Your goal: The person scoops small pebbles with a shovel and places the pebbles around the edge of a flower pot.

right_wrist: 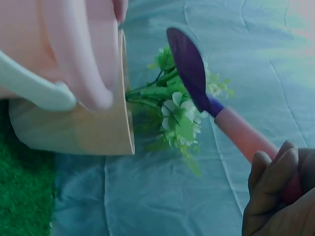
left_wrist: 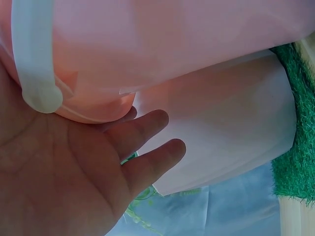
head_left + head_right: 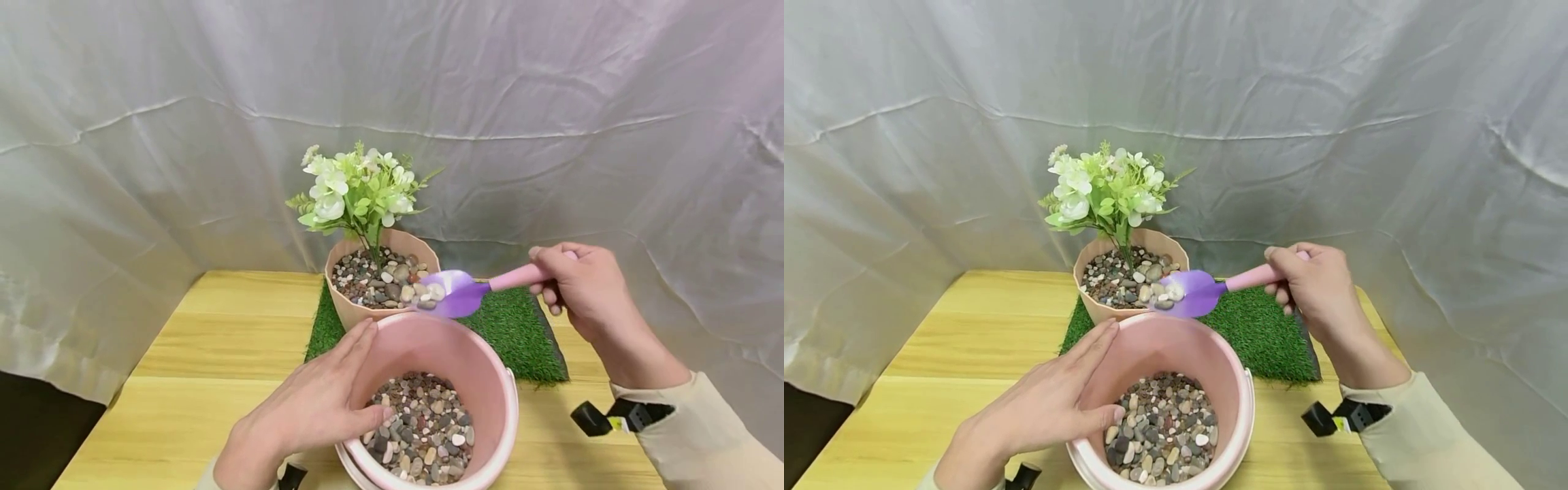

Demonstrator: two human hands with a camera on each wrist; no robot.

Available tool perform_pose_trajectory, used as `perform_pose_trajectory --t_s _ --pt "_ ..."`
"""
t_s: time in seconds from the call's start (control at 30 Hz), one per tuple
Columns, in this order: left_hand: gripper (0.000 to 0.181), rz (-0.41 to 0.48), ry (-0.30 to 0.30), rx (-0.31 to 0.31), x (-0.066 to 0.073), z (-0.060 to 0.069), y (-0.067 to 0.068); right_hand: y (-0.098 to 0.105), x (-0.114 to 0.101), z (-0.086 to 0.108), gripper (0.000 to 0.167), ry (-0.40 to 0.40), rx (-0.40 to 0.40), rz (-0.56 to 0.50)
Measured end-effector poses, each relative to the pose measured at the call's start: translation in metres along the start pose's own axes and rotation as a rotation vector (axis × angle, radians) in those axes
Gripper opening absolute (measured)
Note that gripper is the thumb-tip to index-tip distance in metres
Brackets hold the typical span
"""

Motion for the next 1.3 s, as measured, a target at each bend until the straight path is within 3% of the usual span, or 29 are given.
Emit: perform_pose_trajectory --t_s 0.3,0.47,0.67,0.93,1.3 --pt "0.104 0.002 -0.010 0.010 0.000 0.001 -0.002 -0.024 -0.003 -0.022 0.037 0.148 0.062 0.213" --pt "0.103 0.001 -0.015 0.008 -0.001 0.000 -0.002 -0.030 0.000 -0.025 0.038 0.166 0.082 0.304" --pt "0.103 -0.006 -0.023 0.011 0.000 0.000 -0.002 -0.031 0.002 -0.029 0.039 0.159 0.084 0.315" --pt "0.103 0.000 -0.017 0.006 -0.001 0.000 -0.002 -0.030 0.006 -0.038 0.034 0.150 0.107 0.188" --pt "0.104 -0.010 -0.012 0.009 -0.001 0.000 -0.002 -0.027 -0.009 -0.028 0.036 0.250 0.218 0.362"
Point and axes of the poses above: each hand's wrist, its own z-axis away from the middle knuckle, its own y-axis out of the back of the hand, x = y × z, the point moved 5 cm from there along -z, towards the middle knuckle, and after that the axes turned 13 degrees about x, right-handed, at the moved point
